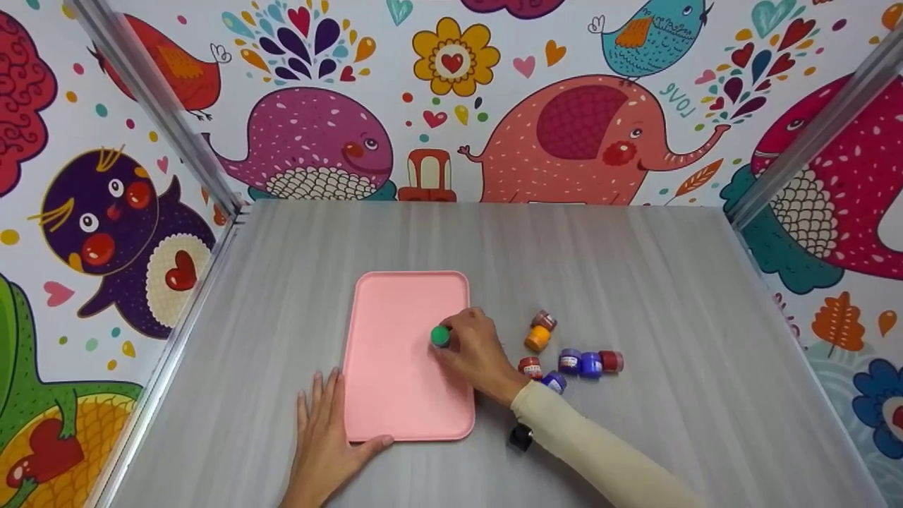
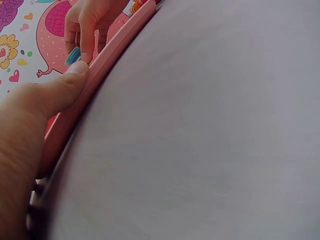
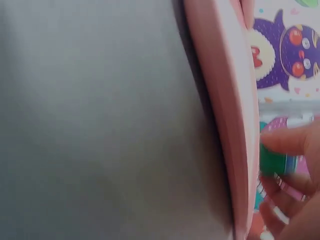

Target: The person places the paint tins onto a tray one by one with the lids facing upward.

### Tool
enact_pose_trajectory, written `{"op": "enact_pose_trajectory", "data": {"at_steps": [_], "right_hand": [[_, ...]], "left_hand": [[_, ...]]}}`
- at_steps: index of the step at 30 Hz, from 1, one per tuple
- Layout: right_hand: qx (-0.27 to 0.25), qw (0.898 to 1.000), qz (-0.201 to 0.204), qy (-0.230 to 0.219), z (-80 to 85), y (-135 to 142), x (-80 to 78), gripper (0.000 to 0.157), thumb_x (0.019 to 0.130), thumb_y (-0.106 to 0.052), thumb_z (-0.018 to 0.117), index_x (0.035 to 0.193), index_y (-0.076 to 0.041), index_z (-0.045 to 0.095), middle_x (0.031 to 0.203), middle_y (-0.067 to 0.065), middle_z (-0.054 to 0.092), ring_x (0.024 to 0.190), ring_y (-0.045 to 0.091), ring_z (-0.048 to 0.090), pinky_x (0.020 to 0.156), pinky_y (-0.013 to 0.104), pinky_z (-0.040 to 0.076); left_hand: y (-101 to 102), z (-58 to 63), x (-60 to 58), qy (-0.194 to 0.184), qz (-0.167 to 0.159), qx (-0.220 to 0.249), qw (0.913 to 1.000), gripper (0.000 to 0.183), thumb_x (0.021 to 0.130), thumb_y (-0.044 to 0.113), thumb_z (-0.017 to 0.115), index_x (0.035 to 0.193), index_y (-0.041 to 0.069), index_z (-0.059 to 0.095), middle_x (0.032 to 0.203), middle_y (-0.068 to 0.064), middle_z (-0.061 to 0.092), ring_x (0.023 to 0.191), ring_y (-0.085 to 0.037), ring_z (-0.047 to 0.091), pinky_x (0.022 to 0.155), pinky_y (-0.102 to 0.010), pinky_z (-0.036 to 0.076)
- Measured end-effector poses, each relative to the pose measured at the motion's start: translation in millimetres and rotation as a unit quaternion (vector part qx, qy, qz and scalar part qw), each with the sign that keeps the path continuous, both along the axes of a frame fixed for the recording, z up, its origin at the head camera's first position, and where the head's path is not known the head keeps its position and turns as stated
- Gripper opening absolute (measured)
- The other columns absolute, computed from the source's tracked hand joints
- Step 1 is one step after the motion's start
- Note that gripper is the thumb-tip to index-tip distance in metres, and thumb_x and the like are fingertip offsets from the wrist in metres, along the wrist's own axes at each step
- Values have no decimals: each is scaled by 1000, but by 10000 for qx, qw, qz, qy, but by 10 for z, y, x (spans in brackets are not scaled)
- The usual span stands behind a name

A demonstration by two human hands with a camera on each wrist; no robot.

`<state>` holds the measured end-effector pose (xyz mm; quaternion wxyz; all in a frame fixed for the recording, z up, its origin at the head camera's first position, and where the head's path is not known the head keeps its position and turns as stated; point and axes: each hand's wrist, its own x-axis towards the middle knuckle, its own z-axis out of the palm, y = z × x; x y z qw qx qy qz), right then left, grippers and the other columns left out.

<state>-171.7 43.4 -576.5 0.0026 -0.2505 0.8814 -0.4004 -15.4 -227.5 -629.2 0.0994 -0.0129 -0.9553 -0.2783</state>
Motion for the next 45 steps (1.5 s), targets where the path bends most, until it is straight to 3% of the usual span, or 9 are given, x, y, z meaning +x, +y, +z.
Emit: {"op": "enact_pose_trajectory", "data": {"at_steps": [3, 11, 15, 21, 26, 30, 36, 45], "right_hand": [[-21, 9999, -51, 163, -6, -37, 78, 31, 96, -17, 89, 123, -11, 75, 106, -1, 67, 114, 19, 53, 94, 34, 55], [-25, 9988, 329, 374, -36, -128, 277, 33, 97, -14, 87, 126, -13, 71, 113, 2, 66, 116, 19, 53, 99, 30, 57], [94, 9978, 462, 467, -62, -180, 341, 31, 99, -19, 86, 126, -16, 71, 114, 0, 68, 119, 18, 54, 102, 28, 57], [108, 9952, 672, 710, -103, -220, 387, 29, 99, -24, 87, 122, -16, 72, 106, -1, 67, 112, 16, 53, 94, 26, 51], [38, 9946, 840, 610, -107, -257, 420, 28, 98, -23, 87, 120, -17, 71, 105, -2, 66, 110, 14, 52, 92, 26, 48], [73, 9924, 1099, 549, -127, -347, 474, 27, 98, -23, 87, 120, -18, 73, 105, -7, 66, 110, 11, 52, 93, 22, 46], [25, 9826, 1740, 651, -177, -503, 538, 29, 96, -22, 87, 121, -16, 74, 102, -5, 70, 108, 8, 52, 94, 17, 42], [181, 9817, 1816, 537, -209, -604, 570, 30, 94, -23, 88, 121, -18, 76, 95, -8, 67, 109, 5, 50, 94, 16, 39]], "left_hand": [[20, 1, -22, -130, 6, 42, 9999, 137, 77, 80, 84, 171, -1, 25, 175, -32, 30, 162, -60, 17, 130, -73, -3], [60, 27, -74, -476, -6, 35, 9989, 140, 77, 81, 83, 171, -3, 23, 176, -31, 27, 164, -58, 13, 131, -72, -5], [81, 25, -84, -456, -39, 60, 9989, 140, 78, 81, 83, 172, -3, 22, 177, -31, 27, 164, -58, 13, 131, -71, -6], [116, 23, -114, -381, -76, 67, 9992, 137, 78, 78, 85, 171, -2, 23, 176, -31, 28, 164, -59, 15, 131, -71, -6], [153, 37, -150, -530, -127, 74, 9985, 138, 80, 80, 82, 172, -1, 21, 177, -30, 25, 164, -58, 12, 131, -70, -9], [126, 41, -126, -501, -105, 36, 9987, 136, 80, 79, 83, 172, -2, 23, 177, -29, 26, 164, -58, 14, 132, -69, -8], [9, 74, -23, -692, 48, -144, 9975, 138, 81, 81, 80, 172, -3, 21, 177, -32, 24, 165, -58, 11, 130, -66, -17], [-22, 21, -27, -291, -118, -173, 9994, 137, 80, 74, 86, 171, -5, 20, 174, -36, 27, 165, -57, 11, 130, -65, -18]]}}
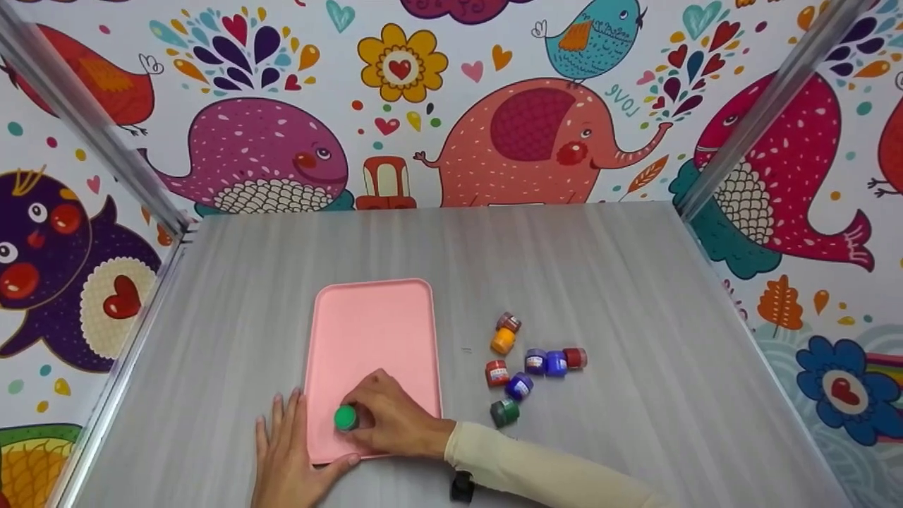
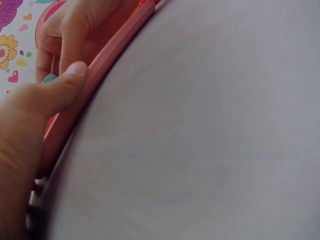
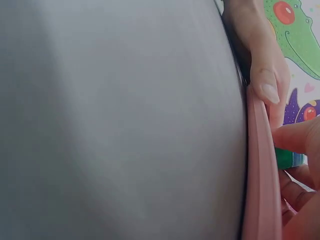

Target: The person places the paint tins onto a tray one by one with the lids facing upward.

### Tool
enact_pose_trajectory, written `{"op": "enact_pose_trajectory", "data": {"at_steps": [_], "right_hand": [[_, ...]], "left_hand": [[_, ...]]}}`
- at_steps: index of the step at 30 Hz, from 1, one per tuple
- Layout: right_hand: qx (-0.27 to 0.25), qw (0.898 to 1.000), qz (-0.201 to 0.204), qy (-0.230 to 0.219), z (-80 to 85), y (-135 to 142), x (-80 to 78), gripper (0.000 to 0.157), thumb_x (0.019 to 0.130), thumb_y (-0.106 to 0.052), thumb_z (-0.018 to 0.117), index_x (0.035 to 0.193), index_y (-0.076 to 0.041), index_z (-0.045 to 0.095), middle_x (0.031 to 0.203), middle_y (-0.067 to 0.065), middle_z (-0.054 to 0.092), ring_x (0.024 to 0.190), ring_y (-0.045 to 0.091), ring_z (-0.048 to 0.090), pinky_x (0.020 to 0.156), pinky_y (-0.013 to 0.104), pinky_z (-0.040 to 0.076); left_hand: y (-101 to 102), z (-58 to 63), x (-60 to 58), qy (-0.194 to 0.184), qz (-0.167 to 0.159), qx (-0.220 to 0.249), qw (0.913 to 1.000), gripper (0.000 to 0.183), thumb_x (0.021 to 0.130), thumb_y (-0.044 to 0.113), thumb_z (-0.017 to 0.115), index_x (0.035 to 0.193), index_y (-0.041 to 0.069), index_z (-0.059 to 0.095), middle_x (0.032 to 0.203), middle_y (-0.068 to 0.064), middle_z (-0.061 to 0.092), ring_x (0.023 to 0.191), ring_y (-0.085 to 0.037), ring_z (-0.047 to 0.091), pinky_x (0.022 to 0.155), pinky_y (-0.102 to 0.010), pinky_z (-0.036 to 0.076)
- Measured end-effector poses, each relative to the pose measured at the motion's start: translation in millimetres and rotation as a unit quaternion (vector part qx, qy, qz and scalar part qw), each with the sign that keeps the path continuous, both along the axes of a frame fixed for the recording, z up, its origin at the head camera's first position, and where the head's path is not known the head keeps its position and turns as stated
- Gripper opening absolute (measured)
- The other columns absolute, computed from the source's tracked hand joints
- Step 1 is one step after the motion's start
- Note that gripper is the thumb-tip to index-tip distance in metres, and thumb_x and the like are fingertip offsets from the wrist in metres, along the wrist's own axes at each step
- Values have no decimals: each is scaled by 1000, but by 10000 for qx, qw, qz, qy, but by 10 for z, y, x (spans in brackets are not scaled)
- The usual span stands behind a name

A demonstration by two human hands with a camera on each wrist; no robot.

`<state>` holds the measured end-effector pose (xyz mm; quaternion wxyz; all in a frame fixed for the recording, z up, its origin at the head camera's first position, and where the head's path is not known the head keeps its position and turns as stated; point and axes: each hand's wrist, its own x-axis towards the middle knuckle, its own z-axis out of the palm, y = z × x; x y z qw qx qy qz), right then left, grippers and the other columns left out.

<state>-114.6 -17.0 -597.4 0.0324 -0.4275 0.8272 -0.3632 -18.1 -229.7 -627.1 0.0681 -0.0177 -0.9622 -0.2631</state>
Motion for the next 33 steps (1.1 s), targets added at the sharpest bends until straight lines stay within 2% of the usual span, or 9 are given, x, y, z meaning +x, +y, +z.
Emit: {"op": "enact_pose_trajectory", "data": {"at_steps": [4, 10, 15, 20, 24, 27, 33], "right_hand": [[38, 9999, 115, 34, -6, -66, 3, 29, 95, -23, 88, 121, -18, 75, 93, -8, 66, 109, 6, 50, 94, 16, 39], [180, 9998, 5, -38, 9, -171, -24, 28, 97, -26, 87, 122, -19, 77, 97, -12, 68, 110, 4, 50, 95, 16, 38], [353, 9992, -85, -138, -8, -211, -12, 31, 95, -26, 89, 124, -21, 77, 99, -15, 68, 111, 3, 49, 94, 17, 38], [387, 9990, -50, -214, 21, -141, 2, 41, 95, -26, 88, 133, -18, 73, 112, -11, 70, 116, 5, 49, 98, 17, 39], [206, 9998, 67, -34, 63, 11, 16, 43, 97, -25, 86, 135, -14, 70, 122, -4, 71, 120, 9, 51, 102, 19, 40], [98, 9999, 136, -18, 97, 153, 34, 40, 100, -27, 83, 136, -13, 70, 126, -2, 70, 122, 10, 51, 102, 19, 41], [146, 9997, 34, -201, 156, 456, 38, 37, 104, -31, 80, 136, -15, 71, 130, -4, 68, 125, 10, 51, 105, 20, 45]], "left_hand": [[-8, -12, 2, 171, -37, 46, 9998, 137, 79, 71, 88, 171, -4, 20, 174, -35, 28, 165, -56, 12, 131, -66, -16], [-40, -34, -11, 404, -99, 28, 9991, 134, 79, 67, 90, 170, -5, 23, 172, -36, 30, 165, -57, 14, 131, -67, -12], [-34, -27, -6, 310, -136, 80, 9994, 135, 79, 67, 90, 171, -4, 21, 173, -34, 29, 165, -55, 11, 130, -68, -14], [-19, -42, -3, 372, -148, 66, 9992, 135, 79, 67, 91, 171, -3, 20, 173, -34, 30, 166, -55, 10, 130, -69, -13], [-14, -48, 7, 453, -141, 59, 9989, 135, 78, 66, 91, 171, -2, 21, 172, -34, 30, 165, -56, 12, 131, -69, -11], [-18, -23, 9, 293, -102, 50, 9995, 135, 79, 67, 90, 171, -3, 20, 172, -35, 29, 165, -56, 11, 131, -66, -14], [-15, 64, -15, -360, -59, 87, 9993, 139, 81, 76, 84, 172, -4, 15, 175, -35, 23, 164, -58, 8, 129, -65, -21]]}}
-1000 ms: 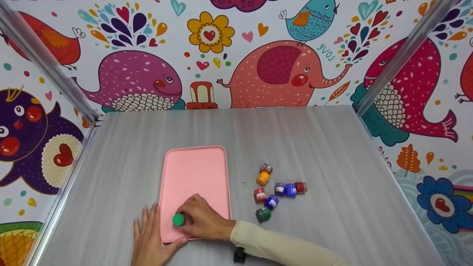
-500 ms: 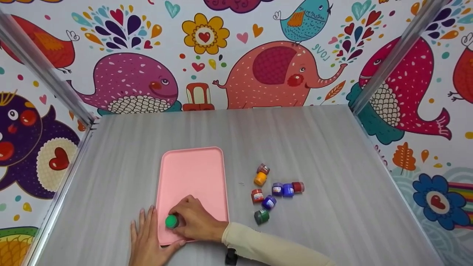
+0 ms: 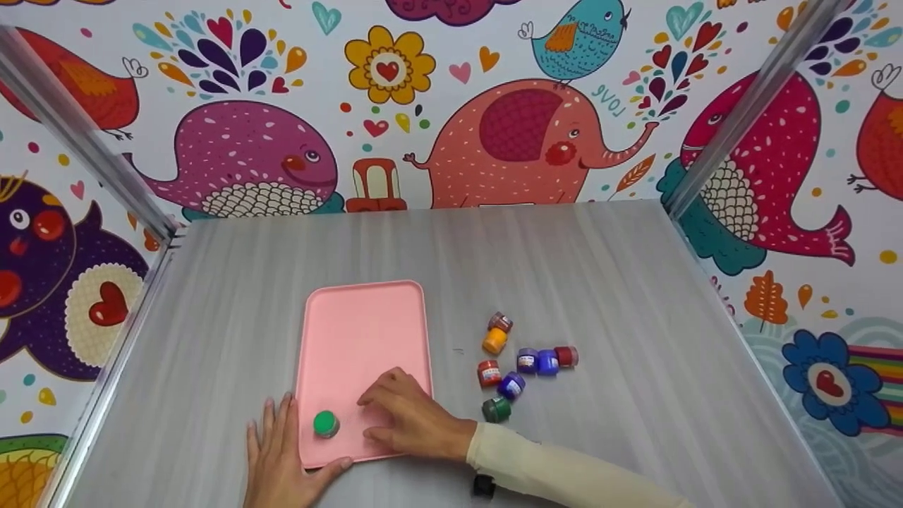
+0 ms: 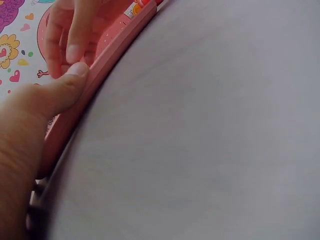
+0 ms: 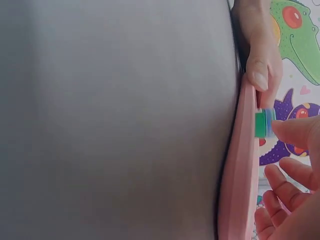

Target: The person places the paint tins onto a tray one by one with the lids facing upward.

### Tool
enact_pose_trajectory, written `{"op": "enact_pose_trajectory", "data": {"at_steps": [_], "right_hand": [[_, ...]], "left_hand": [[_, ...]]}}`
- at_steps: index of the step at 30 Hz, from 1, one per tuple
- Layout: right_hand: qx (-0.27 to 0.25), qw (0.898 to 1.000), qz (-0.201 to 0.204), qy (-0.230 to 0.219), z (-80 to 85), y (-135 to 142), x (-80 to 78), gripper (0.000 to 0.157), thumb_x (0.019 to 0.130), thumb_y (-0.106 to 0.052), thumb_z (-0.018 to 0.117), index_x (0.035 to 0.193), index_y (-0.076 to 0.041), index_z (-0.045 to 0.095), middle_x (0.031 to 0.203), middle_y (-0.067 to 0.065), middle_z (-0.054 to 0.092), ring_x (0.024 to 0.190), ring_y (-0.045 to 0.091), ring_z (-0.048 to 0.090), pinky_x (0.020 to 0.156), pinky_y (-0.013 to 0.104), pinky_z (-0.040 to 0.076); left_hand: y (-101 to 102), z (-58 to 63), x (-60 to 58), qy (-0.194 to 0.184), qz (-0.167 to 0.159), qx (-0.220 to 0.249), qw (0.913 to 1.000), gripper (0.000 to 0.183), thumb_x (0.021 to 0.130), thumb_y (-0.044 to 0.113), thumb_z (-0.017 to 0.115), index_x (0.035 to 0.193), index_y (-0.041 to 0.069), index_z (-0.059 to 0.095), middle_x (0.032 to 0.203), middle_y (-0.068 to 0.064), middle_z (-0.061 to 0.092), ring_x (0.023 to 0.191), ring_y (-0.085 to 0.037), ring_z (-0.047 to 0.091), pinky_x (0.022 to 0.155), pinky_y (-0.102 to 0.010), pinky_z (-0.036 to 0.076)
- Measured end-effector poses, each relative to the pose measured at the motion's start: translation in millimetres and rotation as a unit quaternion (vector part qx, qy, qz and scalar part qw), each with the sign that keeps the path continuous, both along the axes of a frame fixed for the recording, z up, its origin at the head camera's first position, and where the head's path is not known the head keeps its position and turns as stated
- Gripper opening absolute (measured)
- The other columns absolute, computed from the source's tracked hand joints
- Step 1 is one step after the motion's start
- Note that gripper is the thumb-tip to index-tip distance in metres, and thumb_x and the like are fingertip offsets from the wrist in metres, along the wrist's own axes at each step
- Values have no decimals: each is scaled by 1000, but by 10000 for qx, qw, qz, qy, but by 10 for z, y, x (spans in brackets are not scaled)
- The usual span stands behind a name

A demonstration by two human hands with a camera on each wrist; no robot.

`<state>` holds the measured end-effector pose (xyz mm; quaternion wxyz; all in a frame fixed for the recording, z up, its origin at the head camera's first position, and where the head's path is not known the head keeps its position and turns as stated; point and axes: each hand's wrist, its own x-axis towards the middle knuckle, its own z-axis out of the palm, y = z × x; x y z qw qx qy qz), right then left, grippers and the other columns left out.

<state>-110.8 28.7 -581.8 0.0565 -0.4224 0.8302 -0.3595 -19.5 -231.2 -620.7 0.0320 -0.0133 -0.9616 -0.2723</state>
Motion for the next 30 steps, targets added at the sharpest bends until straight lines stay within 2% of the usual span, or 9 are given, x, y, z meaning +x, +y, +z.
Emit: {"op": "enact_pose_trajectory", "data": {"at_steps": [3, 10, 17, 21, 24, 30], "right_hand": [[30, 9999, -108, -77, 16, 147, -19, 36, 104, -31, 80, 136, -15, 72, 130, -4, 68, 124, 12, 52, 105, 22, 47], [-128, 9992, -314, -190, 47, 488, -67, 33, 104, -27, 80, 132, -11, 72, 128, 2, 70, 122, 17, 53, 104, 29, 48], [-593, 9947, -839, -80, 198, 899, -252, 32, 99, -15, 86, 127, -6, 73, 123, 9, 72, 121, 22, 55, 103, 38, 52], [-773, 9910, -1089, -70, 239, 1142, -357, 33, 96, -11, 87, 126, -6, 73, 124, 12, 73, 121, 24, 57, 101, 43, 54], [-842, 9880, -1283, -167, 229, 1309, -402, 33, 97, -9, 86, 127, -7, 73, 125, 11, 72, 121, 26, 57, 100, 44, 55], [-702, 9805, -1780, -444, 221, 1605, -411, 35, 97, -12, 87, 129, -7, 74, 132, 4, 68, 126, 23, 54, 109, 44, 56]], "left_hand": [[2, 16, -9, -127, 9, -5, 9999, 141, 80, 77, 84, 172, -4, 14, 175, -36, 21, 164, -58, 7, 129, -65, -21], [8, 7, -3, -99, -6, 20, 9999, 143, 80, 75, 85, 171, -7, 13, 174, -39, 21, 164, -59, 6, 128, -65, -22], [14, 7, -10, -6, -34, 112, 9999, 142, 81, 73, 86, 172, -6, 11, 174, -39, 21, 165, -59, 4, 127, -67, -22], [8, 16, -19, -119, 17, 79, 9999, 142, 81, 75, 85, 172, -6, 11, 174, -38, 22, 165, -59, 5, 127, -65, -24], [2, 28, -25, -274, 18, 115, 9996, 143, 81, 75, 84, 172, -6, 10, 175, -38, 19, 165, -60, 3, 126, -65, -25], [5, 41, -39, -487, 9, 129, 9987, 145, 80, 78, 83, 172, -7, 9, 175, -39, 17, 164, -61, 1, 126, -68, -24]]}}
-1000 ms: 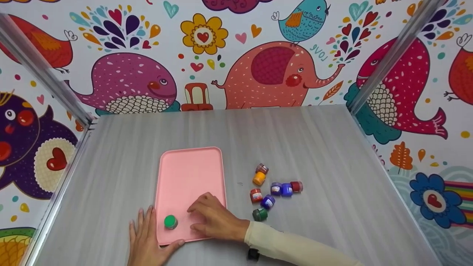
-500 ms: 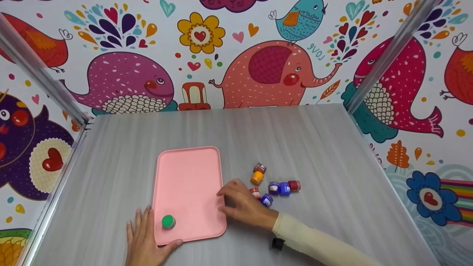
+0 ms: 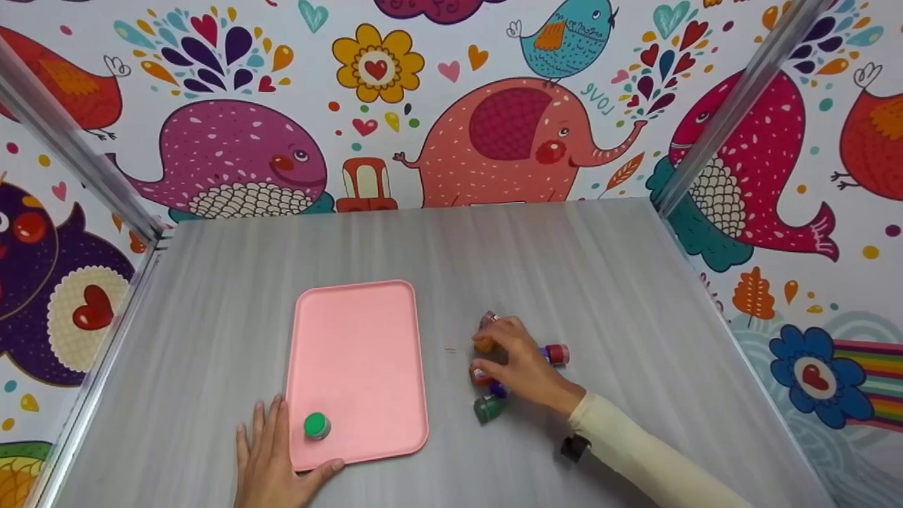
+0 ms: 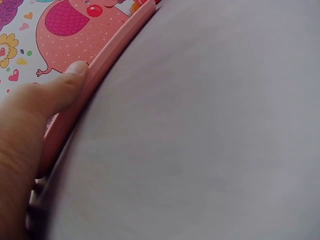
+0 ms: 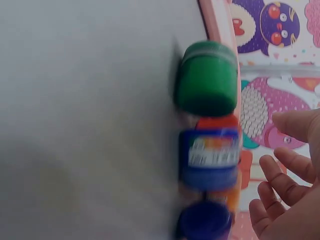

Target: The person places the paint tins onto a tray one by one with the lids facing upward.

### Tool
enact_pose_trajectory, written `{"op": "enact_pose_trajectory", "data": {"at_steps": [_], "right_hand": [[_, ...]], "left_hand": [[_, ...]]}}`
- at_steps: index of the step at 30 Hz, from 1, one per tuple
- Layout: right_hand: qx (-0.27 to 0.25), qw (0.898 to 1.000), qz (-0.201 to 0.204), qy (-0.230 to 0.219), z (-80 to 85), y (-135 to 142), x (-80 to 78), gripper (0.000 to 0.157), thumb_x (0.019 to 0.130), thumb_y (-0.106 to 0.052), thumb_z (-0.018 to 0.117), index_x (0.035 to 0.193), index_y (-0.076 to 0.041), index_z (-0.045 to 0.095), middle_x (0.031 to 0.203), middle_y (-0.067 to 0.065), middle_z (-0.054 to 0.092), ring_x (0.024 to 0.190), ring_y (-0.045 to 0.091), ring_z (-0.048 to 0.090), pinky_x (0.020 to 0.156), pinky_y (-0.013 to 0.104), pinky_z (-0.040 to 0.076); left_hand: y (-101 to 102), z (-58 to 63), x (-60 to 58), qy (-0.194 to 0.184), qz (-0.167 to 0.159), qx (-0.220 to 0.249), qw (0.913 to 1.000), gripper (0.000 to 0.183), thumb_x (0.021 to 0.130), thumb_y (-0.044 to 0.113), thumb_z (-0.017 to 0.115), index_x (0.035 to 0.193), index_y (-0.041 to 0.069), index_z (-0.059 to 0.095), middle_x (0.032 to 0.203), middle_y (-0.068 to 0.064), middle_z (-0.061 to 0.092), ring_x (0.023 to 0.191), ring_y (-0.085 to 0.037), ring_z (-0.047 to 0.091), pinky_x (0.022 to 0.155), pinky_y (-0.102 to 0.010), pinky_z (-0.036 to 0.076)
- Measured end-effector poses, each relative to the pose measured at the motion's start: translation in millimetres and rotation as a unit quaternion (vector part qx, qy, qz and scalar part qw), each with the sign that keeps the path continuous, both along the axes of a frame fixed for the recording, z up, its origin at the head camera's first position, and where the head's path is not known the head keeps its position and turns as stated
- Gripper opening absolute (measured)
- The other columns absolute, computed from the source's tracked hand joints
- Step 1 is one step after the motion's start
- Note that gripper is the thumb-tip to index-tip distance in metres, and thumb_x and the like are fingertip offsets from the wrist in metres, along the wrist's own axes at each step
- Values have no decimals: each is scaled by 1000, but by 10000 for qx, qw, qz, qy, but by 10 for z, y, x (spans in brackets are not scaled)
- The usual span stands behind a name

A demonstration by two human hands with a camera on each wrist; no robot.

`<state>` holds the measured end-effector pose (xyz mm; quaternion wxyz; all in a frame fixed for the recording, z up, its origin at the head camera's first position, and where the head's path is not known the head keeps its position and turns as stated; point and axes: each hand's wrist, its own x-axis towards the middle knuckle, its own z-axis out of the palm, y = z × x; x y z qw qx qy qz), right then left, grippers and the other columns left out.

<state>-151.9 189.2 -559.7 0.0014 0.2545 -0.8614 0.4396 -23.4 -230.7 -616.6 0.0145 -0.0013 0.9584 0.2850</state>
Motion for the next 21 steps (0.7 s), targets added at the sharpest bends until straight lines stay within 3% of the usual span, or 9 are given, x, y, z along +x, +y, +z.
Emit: {"op": "enact_pose_trajectory", "data": {"at_steps": [4, 10, 17, 21], "right_hand": [[71, 9997, -251, -36, -5, 188, 16, 35, 97, -16, 88, 129, -7, 75, 134, 3, 69, 128, 23, 54, 108, 46, 57], [152, 9975, -604, 344, 5, 475, 6, 33, 94, -10, 90, 124, -6, 77, 127, -1, 72, 125, 23, 56, 106, 42, 53], [151, 9954, -897, 307, -48, 816, 10, 33, 94, -12, 90, 123, -5, 77, 125, -1, 73, 123, 24, 57, 104, 52, 58], [91, 9950, -973, 209, -104, 988, 44, 32, 95, -12, 89, 124, -4, 78, 126, 3, 74, 125, 24, 58, 109, 40, 53]], "left_hand": [[1, 8, 9, -69, 0, 30, 10000, 146, 80, 79, 82, 172, -8, 8, 175, -39, 16, 164, -61, 1, 125, -68, -25], [7, -13, 18, 150, -17, -30, 9999, 144, 81, 77, 84, 172, -7, 10, 175, -39, 19, 164, -61, 3, 126, -66, -25], [11, -22, 26, 136, 23, -50, 9999, 144, 81, 77, 84, 172, -7, 11, 175, -39, 19, 164, -61, 5, 126, -69, -23], [-4, -28, 34, 299, 34, -71, 9995, 142, 80, 74, 85, 171, -7, 13, 174, -40, 21, 164, -61, 6, 127, -72, -19]]}}
